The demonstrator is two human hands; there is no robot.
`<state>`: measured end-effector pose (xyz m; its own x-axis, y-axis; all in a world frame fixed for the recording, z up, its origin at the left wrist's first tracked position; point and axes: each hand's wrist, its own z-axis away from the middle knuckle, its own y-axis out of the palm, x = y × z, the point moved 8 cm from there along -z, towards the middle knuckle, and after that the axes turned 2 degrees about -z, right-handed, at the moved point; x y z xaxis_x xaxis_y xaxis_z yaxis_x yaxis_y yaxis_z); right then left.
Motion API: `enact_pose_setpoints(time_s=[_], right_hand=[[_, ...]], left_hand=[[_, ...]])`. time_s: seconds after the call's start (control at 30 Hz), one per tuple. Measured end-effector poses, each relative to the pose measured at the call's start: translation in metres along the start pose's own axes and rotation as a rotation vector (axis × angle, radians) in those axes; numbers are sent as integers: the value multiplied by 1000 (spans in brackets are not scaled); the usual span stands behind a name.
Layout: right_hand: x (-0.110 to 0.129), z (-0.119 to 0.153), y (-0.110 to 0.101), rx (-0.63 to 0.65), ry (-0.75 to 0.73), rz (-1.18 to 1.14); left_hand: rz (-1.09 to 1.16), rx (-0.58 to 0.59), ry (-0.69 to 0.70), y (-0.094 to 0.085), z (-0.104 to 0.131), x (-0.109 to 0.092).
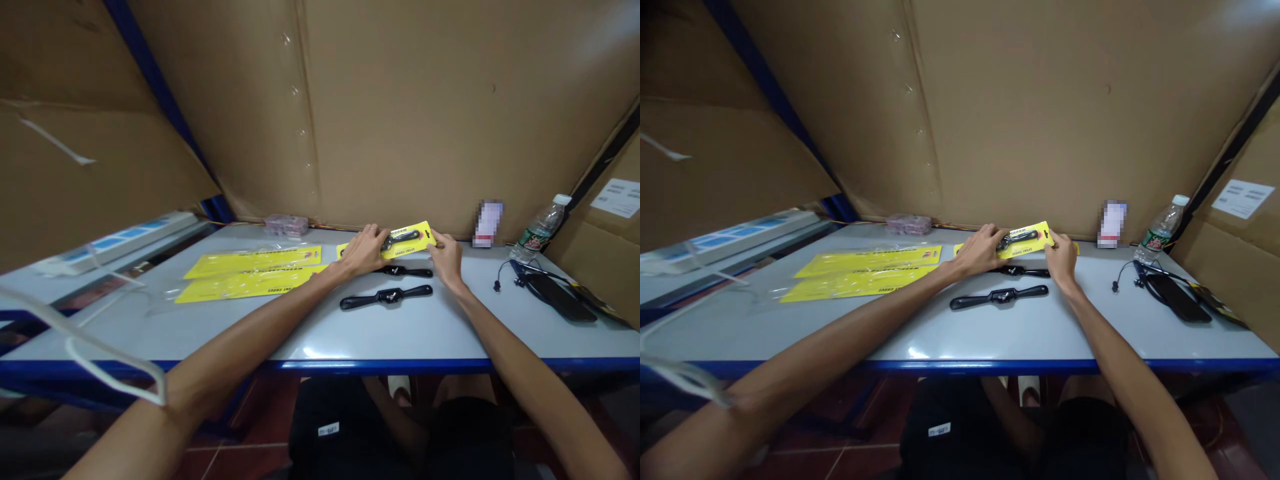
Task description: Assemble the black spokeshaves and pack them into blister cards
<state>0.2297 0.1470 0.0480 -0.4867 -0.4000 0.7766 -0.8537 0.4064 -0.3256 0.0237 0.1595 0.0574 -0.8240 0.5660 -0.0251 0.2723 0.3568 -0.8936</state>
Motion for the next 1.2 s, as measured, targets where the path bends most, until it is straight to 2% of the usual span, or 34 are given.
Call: enact_pose_setpoints(time_s=[0.1,0.17,0.23,0.43,0.7,0.87,1.2], right_hand=[[-9,0,-4,-64,223,-331],[-14,1,-2,-33,368,-499],[-13,1,-1,14,430,-558],[-9,1,-5,114,481,-601],[-13,3,-3,224,564,-569],[-19,5,0,231,600,-552],[-45,5,8,241,779,-537]], left_hand=[[-2,-17,28,0,0,2],[-4,-29,57,-1,0,3],[-9,-38,86,-2,0,4],[-29,-30,136,1,1,6],[-23,2,177,13,0,13],[39,29,153,22,0,19],[167,101,137,42,-4,30]])
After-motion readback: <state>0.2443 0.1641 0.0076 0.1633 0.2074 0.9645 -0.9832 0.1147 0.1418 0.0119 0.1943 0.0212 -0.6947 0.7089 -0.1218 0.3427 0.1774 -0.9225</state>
